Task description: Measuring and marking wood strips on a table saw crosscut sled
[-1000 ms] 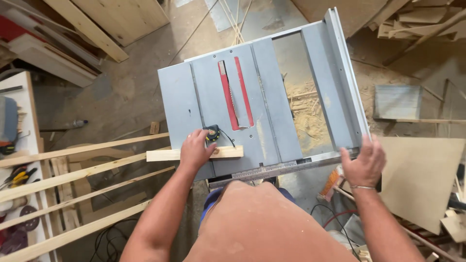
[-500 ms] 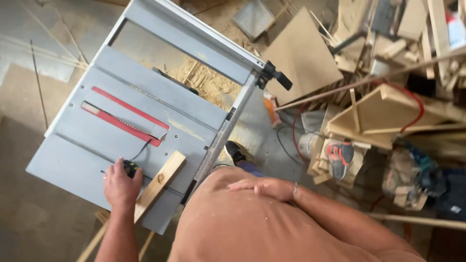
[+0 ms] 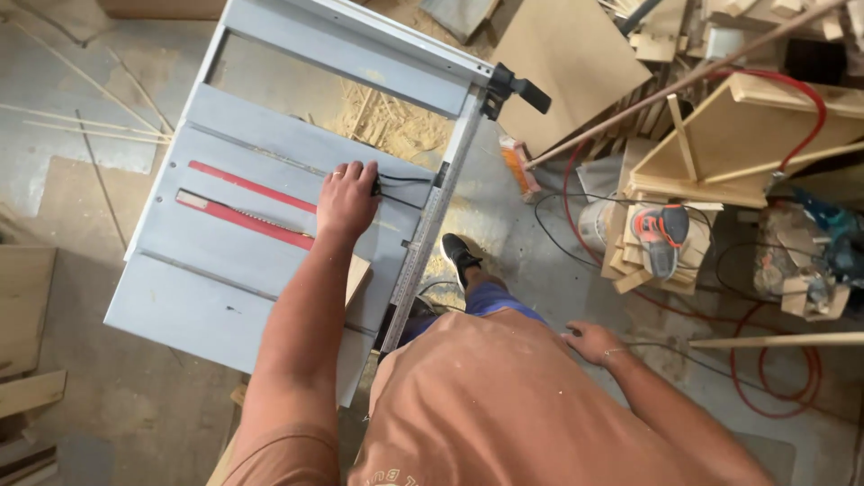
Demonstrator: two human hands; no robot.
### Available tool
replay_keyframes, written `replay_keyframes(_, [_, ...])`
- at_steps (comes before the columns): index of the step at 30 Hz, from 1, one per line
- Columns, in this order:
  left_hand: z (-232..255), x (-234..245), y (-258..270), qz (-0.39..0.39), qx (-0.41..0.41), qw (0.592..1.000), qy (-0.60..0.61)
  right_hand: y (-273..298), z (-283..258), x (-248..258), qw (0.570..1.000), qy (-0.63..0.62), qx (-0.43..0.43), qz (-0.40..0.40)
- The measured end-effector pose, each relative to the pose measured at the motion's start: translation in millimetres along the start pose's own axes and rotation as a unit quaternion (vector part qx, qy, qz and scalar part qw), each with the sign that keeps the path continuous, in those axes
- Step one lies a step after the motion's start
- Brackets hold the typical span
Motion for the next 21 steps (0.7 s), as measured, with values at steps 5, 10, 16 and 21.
replay_keyframes(5, [29.1,46.1,44.6,0.034,0.062,0.995,0.071,15.1,-25.4,8.9,0.993,-0.118,0.015,-0.001])
replay_keyframes(10, [15.4,58.1,191.3,-0.089,0.216,0.968,0.09,13.5,-22.4,4.6,0.981,-0.195,0.017,-0.002])
replay_keyframes(16, [-11.9,39.4,304.5,-0.204,0.413,0.884,0.084,-2.2,-2.7,-10.8,0.981,-0.194,-0.022,-0.009])
replay_keyframes(21, [55.2,67.9,206.4,-0.338,0.395,0.85,0.085,17.8,-21.2,35.5,0.971,-0.235,-0.01,0.042])
Point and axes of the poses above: each hand's wrist, its own y-axis away from the middle knuckle, its own x-axis out of the back of the hand, z = x × y, the point moved 4 cm from there along -y, towards the middle knuckle, and after that the axes turned 8 degrees about y, right-handed, at the moved point
